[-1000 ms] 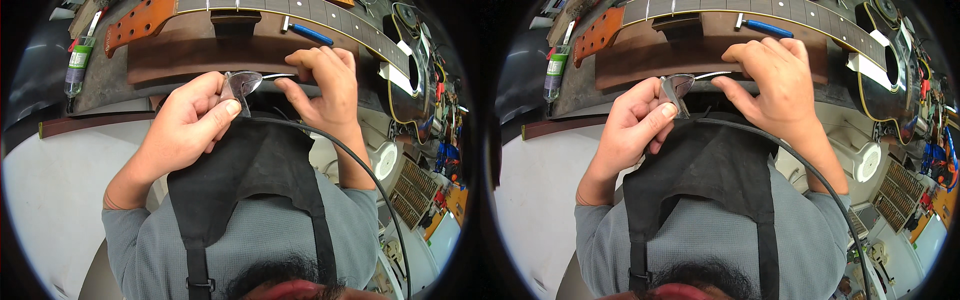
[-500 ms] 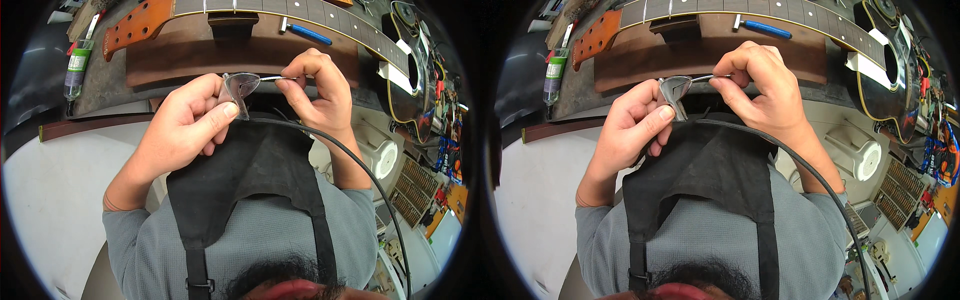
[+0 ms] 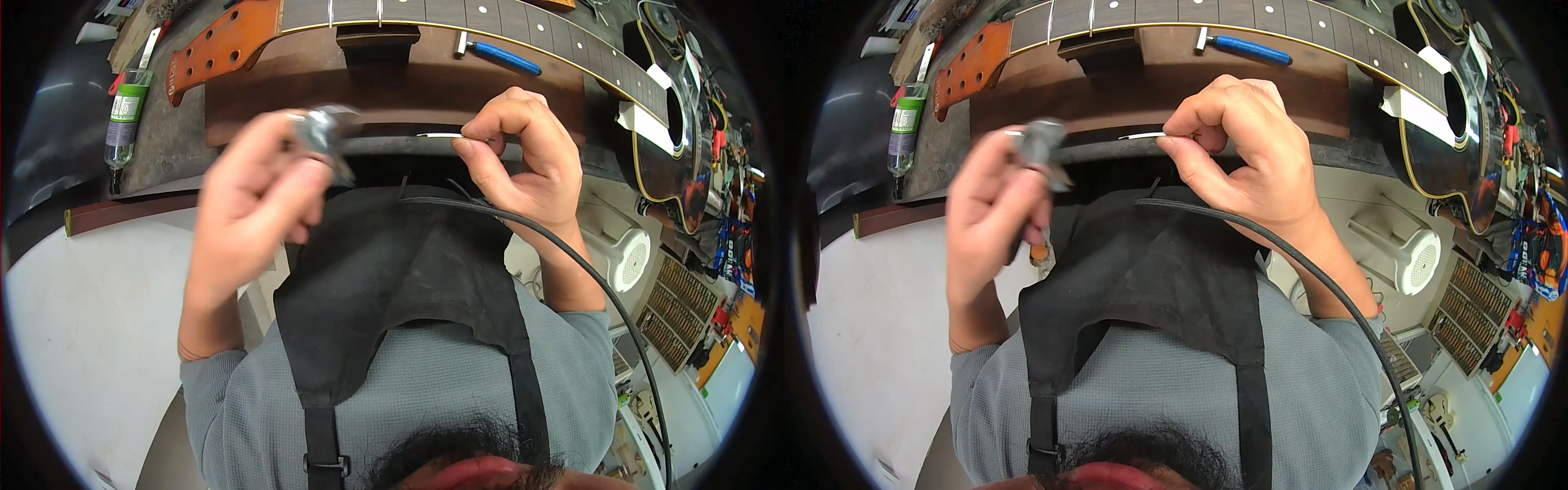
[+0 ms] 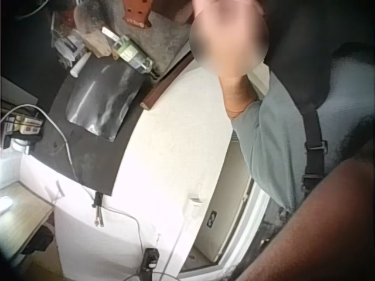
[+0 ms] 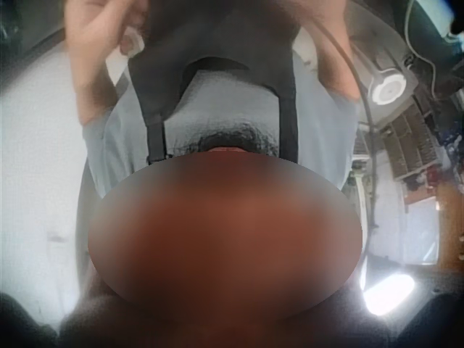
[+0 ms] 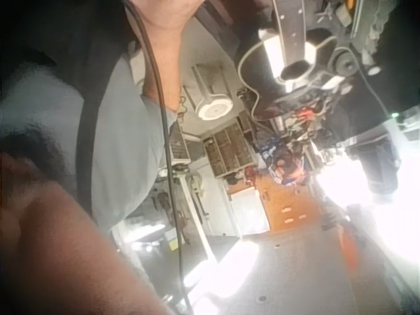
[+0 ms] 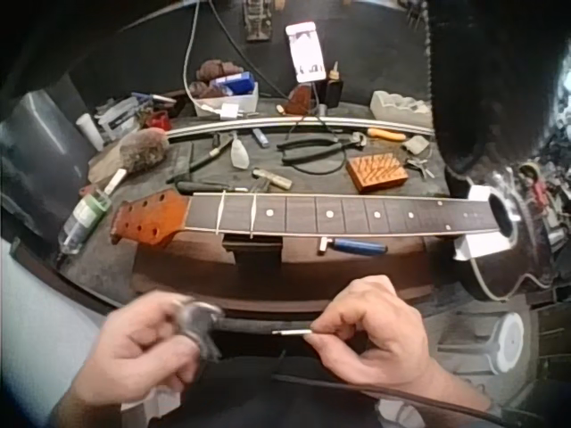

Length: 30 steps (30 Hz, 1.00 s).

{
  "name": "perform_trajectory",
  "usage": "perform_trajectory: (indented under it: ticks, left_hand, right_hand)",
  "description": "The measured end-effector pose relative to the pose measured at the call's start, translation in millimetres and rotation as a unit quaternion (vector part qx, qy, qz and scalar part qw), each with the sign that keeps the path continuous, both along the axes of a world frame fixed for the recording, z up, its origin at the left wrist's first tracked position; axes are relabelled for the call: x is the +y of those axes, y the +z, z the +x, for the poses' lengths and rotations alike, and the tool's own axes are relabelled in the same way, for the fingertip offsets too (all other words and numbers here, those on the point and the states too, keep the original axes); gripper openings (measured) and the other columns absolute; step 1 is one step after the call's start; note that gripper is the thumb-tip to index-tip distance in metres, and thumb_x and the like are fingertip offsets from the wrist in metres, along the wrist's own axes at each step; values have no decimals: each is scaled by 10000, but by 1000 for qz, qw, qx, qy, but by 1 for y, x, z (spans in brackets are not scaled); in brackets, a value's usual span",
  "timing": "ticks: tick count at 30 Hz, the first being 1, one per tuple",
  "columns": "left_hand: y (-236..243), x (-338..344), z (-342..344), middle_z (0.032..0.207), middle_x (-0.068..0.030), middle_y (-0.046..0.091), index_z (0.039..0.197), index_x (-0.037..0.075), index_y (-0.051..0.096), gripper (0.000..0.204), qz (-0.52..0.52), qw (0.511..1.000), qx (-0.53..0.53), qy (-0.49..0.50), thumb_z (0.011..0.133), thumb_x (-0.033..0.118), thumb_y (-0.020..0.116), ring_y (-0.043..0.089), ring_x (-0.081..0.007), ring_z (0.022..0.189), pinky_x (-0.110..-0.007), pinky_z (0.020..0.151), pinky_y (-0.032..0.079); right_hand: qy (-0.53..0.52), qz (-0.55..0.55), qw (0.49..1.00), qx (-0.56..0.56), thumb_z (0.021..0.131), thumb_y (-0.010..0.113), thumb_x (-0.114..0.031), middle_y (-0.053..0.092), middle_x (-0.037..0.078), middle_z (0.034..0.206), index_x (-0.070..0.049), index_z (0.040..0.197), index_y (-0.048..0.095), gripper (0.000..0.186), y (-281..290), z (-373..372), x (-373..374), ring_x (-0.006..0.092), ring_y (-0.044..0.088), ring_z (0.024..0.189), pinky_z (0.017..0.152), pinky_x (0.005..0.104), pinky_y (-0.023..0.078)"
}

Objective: The person installs frets onto a guitar neck by applying glue to the slots, inserting the fret wire, and tapping it into place with a hammer and a specialized fret hammer. The person works sequentially along the fretboard, ensuring each fret is flush with the fretboard surface.

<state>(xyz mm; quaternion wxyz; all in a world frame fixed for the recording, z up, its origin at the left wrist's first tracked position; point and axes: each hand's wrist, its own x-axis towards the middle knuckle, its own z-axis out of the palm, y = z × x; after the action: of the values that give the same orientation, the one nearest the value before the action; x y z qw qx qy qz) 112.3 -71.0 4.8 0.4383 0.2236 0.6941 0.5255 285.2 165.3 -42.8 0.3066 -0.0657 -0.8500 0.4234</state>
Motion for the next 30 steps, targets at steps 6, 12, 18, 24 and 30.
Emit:
perform_trajectory:
  ticks: [6,12,18,24,30]
  left_hand:
    - [-24,-44,-72,914,-72,686,1284,1,634,225,85,882,351,301,1121,136,556,632,-112,773,-243,713,505]
    - [-68,-65,-144,1283,-151,763,1494,76,648,434,-213,766,556,242,1064,131,631,738,-269,1143,-375,1003,542]
    - [-80,-63,-177,1191,-134,761,1363,61,711,317,-196,588,763,182,1053,98,651,725,-325,1063,-416,967,552]
    - [-38,5,-25,1018,-149,694,1164,-48,659,133,358,848,340,191,1057,17,617,640,-178,842,-313,762,541]
    - [-29,60,40,1092,-54,724,1202,21,720,152,321,910,-255,61,1068,91,706,661,-106,926,-270,829,543]
  right_hand:
    - [-4,3,1000,16,749,852,75,654,-34,765,-97,927,711,285,-2,0,-1,115,572,663,857,313,463]
    - [10,0,1000,22,744,851,76,658,-34,771,-102,930,711,293,2,-5,-4,115,570,657,845,315,464]
    - [3,25,999,42,736,853,81,657,-30,773,-103,927,710,301,9,-5,-6,120,574,657,829,318,464]
    - [-51,-3,995,91,736,867,76,672,-9,782,-104,948,705,322,6,-12,-22,148,622,692,813,327,464]
    - [-33,50,985,160,760,861,72,703,17,858,-116,1013,689,360,6,-30,-35,205,668,753,819,364,475]
